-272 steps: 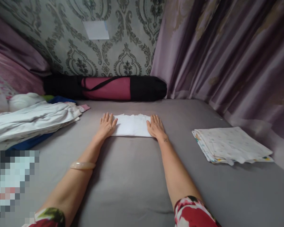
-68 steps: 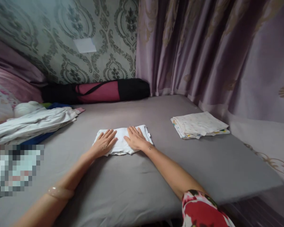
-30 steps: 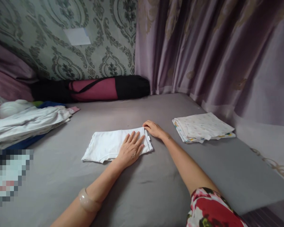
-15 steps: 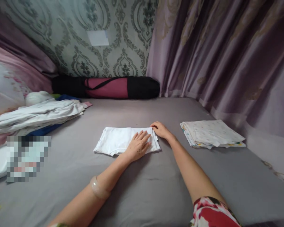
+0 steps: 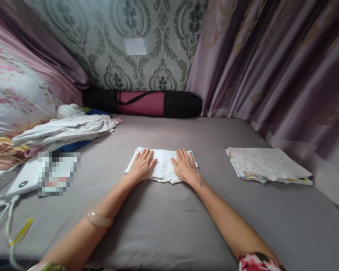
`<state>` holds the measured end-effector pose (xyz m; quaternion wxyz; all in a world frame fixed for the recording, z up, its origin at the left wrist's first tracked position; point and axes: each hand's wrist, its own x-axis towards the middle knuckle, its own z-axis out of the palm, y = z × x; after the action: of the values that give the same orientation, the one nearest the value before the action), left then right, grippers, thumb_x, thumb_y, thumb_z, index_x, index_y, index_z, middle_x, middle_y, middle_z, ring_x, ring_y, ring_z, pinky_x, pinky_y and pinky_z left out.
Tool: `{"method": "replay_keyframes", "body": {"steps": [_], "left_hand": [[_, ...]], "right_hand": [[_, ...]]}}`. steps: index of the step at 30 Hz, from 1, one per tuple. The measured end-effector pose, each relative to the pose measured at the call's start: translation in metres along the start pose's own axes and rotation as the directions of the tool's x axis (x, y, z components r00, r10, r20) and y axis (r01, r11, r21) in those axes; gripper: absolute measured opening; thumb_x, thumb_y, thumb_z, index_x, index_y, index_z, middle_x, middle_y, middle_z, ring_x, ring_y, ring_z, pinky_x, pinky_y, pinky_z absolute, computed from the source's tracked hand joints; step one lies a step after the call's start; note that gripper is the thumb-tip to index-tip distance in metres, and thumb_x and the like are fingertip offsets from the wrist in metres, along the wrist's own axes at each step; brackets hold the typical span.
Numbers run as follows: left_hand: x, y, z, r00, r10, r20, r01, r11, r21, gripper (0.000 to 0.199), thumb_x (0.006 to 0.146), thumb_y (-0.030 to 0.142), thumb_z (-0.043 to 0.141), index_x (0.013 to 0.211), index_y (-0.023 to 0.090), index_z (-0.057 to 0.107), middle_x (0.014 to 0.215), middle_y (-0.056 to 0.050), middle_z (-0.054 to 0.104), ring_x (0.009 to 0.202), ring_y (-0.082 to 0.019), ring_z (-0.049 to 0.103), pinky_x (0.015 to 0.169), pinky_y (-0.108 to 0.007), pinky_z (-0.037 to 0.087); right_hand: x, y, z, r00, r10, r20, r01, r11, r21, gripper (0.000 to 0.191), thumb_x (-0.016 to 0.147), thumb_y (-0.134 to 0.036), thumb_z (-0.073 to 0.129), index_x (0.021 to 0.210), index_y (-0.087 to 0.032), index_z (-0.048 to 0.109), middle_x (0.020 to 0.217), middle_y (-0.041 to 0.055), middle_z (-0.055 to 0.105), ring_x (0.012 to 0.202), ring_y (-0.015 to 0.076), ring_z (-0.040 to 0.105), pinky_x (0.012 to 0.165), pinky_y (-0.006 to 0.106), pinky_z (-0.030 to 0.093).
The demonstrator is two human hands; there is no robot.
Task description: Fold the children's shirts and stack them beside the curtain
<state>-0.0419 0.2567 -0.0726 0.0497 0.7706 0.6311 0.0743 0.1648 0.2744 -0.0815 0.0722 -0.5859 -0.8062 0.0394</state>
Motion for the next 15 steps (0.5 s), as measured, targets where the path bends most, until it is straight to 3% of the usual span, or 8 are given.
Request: {"method": "replay_keyframes", "body": {"steps": [3, 10, 15], "left_hand": [[0.003, -0.014, 0.003, 0.999, -0.008, 0.035, 0.007, 1.000, 0.028, 0.059, 0.100, 0.046, 0.026, 0.146, 0.011, 0.036, 0.155, -0.018, 0.032, 0.145, -0.030, 0.024, 0.118, -0.050, 0.019], [-0.002, -0.021, -0.003, 0.999, 0.003, 0.036, -0.002, 1.000, -0.008, 0.053, 0.100, 0.044, 0.028, 0.144, 0.017, 0.039, 0.156, -0.014, 0.032, 0.146, -0.029, 0.021, 0.118, -0.050, 0.019], [-0.010, -0.031, -0.009, 1.000, -0.029, 0.000, 0.029, 0.998, -0.048, 0.046, 0.100, 0.036, 0.033, 0.140, 0.016, 0.043, 0.155, -0.015, 0.033, 0.146, -0.029, 0.021, 0.117, -0.053, 0.020]], "right_hand": [[0.001, 0.005, 0.003, 0.999, 0.041, 0.023, -0.041, 0.999, -0.019, 0.061, 0.101, -0.041, 0.021, 0.149, -0.006, 0.034, 0.155, 0.0140, 0.032, 0.146, 0.0266, 0.022, 0.119, 0.049, 0.012], [0.001, 0.009, -0.002, 0.998, 0.035, 0.056, -0.035, 0.999, -0.003, 0.061, 0.101, -0.042, 0.020, 0.148, -0.006, 0.035, 0.155, 0.0129, 0.032, 0.145, 0.0262, 0.022, 0.119, 0.049, 0.012], [0.002, -0.016, -0.013, 1.000, 0.026, 0.000, -0.026, 1.000, 0.008, 0.059, 0.101, -0.038, 0.020, 0.148, -0.004, 0.034, 0.155, 0.0159, 0.031, 0.146, 0.0272, 0.020, 0.118, 0.052, 0.008]]}}
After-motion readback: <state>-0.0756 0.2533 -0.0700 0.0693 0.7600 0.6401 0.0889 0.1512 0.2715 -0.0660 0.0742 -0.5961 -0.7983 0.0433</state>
